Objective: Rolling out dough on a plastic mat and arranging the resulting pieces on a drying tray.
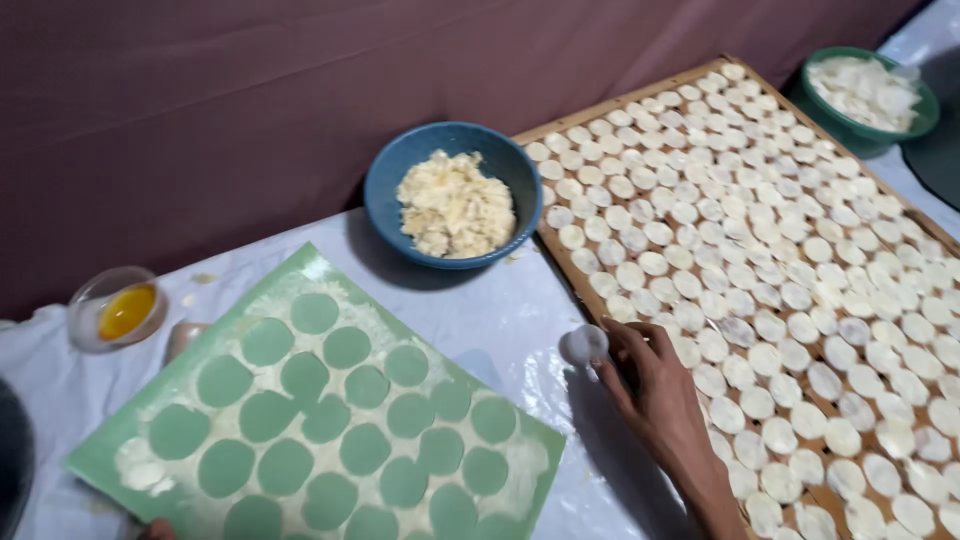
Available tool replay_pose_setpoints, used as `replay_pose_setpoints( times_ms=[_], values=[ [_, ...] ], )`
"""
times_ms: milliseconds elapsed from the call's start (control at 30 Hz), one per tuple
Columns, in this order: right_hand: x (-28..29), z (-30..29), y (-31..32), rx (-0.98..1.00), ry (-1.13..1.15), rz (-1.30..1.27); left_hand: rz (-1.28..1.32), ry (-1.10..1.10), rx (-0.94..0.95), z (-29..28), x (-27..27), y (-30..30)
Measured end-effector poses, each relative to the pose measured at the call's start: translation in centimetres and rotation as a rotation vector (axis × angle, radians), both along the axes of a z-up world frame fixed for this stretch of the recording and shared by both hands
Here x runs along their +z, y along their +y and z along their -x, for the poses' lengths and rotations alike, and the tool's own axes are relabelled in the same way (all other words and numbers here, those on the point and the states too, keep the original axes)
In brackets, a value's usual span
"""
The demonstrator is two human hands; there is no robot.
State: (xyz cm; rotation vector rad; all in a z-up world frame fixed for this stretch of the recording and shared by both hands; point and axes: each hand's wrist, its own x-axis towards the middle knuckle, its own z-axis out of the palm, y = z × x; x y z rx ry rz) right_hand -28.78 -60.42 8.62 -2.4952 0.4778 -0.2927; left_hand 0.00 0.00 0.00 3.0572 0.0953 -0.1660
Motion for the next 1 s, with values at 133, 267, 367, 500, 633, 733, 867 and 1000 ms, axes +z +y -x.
replay_pose_setpoints(
  times_ms=[133,267,367,500,633,733,867,1000],
  values=[
    [-0.6,-2.0,1.4,0.125,0.193,0.14,0.773,0.046,0.536,19.8,-6.2,-13.9],
    [-0.7,-2.3,2.1,0.039,0.245,0.241,1.999,0.083,1.094,29.3,-4.3,-21.2],
    [1.4,-2.2,3.0,-0.027,0.213,0.365,1.874,0.114,0.912,29.1,-0.8,-21.2],
    [4.6,-2.9,5.1,0.071,0.176,0.318,1.552,0.02,0.583,26.5,4.3,-18.9],
    [4.0,-3.4,5.4,0.209,0.197,0.36,1.088,-0.008,0.372,22.2,5.0,-17.7],
    [2.7,-2.5,4.4,0.393,0.256,0.394,0.621,0.09,0.243,20.2,3.7,-16.8],
    [-0.1,-0.3,2.7,0.489,0.43,0.467,0.666,-0.052,0.104,19.4,0.7,-17.0],
    [-3.6,1.1,1.5,0.655,0.433,0.678,0.753,-0.017,0.142,19.9,0.0,-17.3]
  ],
)
